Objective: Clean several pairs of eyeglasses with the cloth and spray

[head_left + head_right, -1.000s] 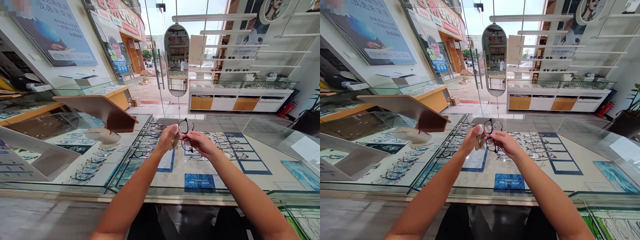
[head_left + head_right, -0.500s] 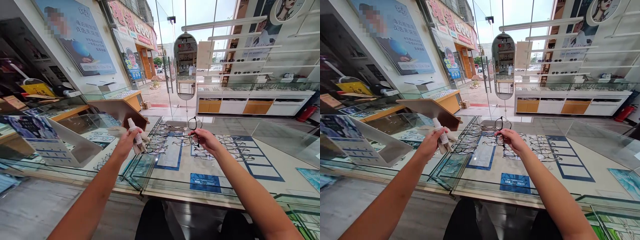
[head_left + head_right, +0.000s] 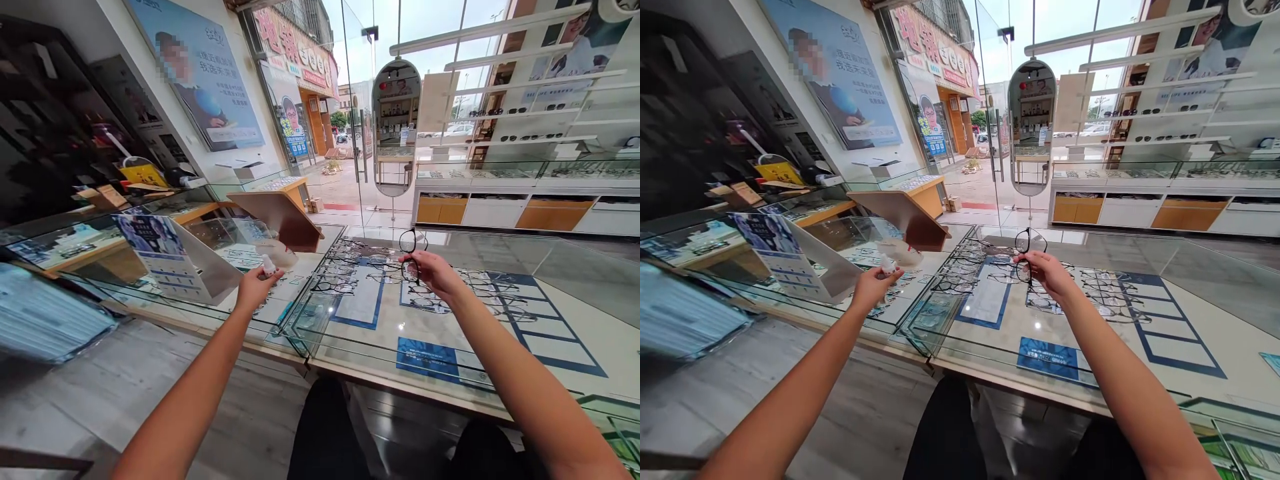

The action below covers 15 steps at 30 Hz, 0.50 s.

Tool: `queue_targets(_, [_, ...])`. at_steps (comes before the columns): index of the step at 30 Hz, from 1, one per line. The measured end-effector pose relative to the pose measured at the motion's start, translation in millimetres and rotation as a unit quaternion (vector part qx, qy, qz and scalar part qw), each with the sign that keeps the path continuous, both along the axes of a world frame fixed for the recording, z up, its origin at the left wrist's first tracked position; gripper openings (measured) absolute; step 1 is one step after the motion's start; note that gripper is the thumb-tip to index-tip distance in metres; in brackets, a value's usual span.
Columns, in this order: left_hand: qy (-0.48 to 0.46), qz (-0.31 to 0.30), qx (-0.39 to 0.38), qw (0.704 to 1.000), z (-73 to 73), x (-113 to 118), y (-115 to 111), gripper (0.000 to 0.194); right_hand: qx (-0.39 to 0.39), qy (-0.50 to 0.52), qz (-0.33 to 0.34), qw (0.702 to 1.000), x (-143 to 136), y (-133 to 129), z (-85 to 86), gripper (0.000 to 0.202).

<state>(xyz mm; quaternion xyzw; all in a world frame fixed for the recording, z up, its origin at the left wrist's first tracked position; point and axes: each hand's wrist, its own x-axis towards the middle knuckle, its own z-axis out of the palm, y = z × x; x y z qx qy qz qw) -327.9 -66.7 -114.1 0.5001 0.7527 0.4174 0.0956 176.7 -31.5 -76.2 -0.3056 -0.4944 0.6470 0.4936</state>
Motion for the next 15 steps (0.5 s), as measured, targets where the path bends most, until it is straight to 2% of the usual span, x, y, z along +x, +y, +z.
queue_targets(8, [-0.007,-0.007,-0.014,1.0,-21.0,13,31,0.065,-0.011,-0.008,-0.002,1.0,-1,-2,4.8,0.034])
queue_targets(15, [0.009,-0.012,-0.026,1.0,-28.6,15,32,0.064,-0.007,0.002,-0.007,1.0,-1,-2,5.6,0.033])
